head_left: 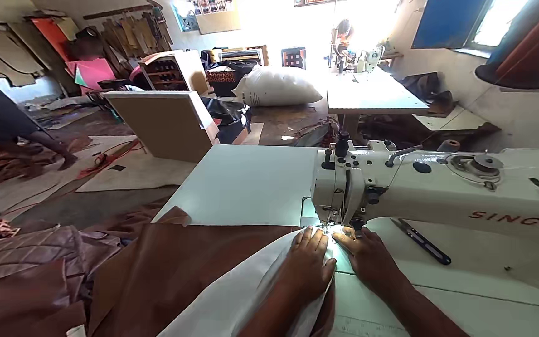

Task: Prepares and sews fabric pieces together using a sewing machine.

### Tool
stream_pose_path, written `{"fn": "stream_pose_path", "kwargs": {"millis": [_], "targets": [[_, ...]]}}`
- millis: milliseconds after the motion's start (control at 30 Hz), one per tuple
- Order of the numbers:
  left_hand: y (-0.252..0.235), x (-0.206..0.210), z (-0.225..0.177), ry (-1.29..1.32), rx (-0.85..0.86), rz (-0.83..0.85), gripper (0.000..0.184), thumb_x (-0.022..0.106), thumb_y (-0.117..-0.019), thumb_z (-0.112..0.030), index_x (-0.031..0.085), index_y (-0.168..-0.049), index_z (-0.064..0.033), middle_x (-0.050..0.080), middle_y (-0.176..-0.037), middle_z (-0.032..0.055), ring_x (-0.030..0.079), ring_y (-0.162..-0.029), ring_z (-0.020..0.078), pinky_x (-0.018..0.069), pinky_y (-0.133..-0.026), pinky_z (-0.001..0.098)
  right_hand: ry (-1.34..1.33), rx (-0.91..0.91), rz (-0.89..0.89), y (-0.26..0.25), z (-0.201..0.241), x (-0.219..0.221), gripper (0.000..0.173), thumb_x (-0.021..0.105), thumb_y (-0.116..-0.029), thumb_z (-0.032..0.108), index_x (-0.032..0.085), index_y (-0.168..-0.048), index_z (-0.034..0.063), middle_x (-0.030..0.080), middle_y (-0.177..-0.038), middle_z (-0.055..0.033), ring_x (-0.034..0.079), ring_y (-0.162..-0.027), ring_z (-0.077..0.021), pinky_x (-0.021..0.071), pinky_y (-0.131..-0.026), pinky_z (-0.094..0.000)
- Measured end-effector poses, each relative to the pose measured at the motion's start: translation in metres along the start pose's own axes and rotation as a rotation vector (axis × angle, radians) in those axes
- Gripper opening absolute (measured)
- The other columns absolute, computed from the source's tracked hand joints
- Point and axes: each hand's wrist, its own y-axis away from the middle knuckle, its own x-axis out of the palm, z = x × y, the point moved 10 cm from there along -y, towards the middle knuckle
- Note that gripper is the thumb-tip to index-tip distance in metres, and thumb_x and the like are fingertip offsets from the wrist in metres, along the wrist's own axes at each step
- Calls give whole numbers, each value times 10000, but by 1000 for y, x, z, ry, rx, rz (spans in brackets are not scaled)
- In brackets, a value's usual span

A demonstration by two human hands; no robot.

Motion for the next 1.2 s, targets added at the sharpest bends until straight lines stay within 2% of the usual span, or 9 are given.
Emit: {"fn": "stream_pose_path", "kwargs": {"millis": [233, 500, 633, 733, 867, 967, 1100, 1167, 1200], "targets": [[2, -4, -1, 35, 58, -56, 543, 399, -1073, -391, 508, -1504, -80, 441, -1599, 125, 280, -1548, 311, 174, -1265, 500, -9, 15, 8, 0, 0, 0, 354, 613, -890, 22, 787, -1150, 187, 729, -1132, -170, 700, -1049, -384, 564, -852, -545], [1, -3, 0, 18, 77, -58, 543, 390, -1077, -398, 506, -1507, -88, 443, -1600, 116, 284, -1547, 300, 177, -1264, 491, 2, 25, 35, 0, -2, 2, 362, 584, -912, 27, 781, -1170, 186, 727, -1148, -159, 695, -1055, -369, 555, -859, -530], [1, -5, 0, 17, 74, -54, 546, 381, -1073, -399, 510, -1507, -93, 442, -1601, 112, 281, -1549, 292, 172, -1265, 484, -33, 54, 32, 0, -7, 0, 315, 553, -933, 22, 769, -1149, 95, 725, -1173, -151, 689, -1079, -362, 547, -894, -526], [0, -6, 0, 8, 64, -70, 547, 380, -1067, -405, 519, -1501, -102, 445, -1598, 111, 289, -1546, 292, 181, -1265, 487, -66, 79, -74, 2, -13, -12, 264, 569, -922, -1, 765, -1097, 16, 730, -1088, -183, 707, -1008, -381, 569, -866, -542], [-1, -5, 2, -20, 2, -32, 564, 340, -1068, -450, 509, -1512, -146, 384, -1641, 66, 243, -1563, 263, 153, -1266, 485, -136, 125, -166, 4, -24, -23, 236, 592, -904, -21, 755, -1074, -28, 727, -1056, -214, 713, -1000, -404, 572, -878, -554], [-2, -3, 5, -10, -18, 0, 564, 344, -1063, -467, 520, -1502, -159, 385, -1641, 52, 240, -1562, 260, 152, -1264, 492, -139, 95, -214, 7, -31, -29, 234, 594, -905, 13, 755, -1074, -4, 731, -1035, -187, 726, -962, -364, 590, -836, -532], [-3, -4, 6, 10, -16, 20, 566, 358, -1065, -468, 489, -1528, -169, 353, -1656, 55, 209, -1571, 261, 122, -1268, 497, -79, 181, -270, 23, -53, -66, 271, 545, -1005, 116, 737, -1157, 1, 723, -1126, -211, 703, -1070, -398, 572, -910, -557], [-3, -3, 6, 18, -4, 23, 560, 365, -1065, -469, 482, -1535, -188, 341, -1663, 60, 203, -1573, 267, 122, -1268, 499, -14, 256, -359, 48, -72, -99, 328, 487, -1033, 156, 721, -1162, -33, 715, -1116, -234, 698, -1049, -416, 564, -896, -568], [-3, -3, 6, 16, 2, 22, 551, 365, -1063, -475, 483, -1536, -219, 338, -1664, 65, 201, -1574, 274, 121, -1268, 506, 18, 287, -402, 64, -84, -115, 346, 469, -1045, 154, 701, -1163, -73, 701, -1089, -276, 686, -1026, -457, 544, -887, -598]]}}
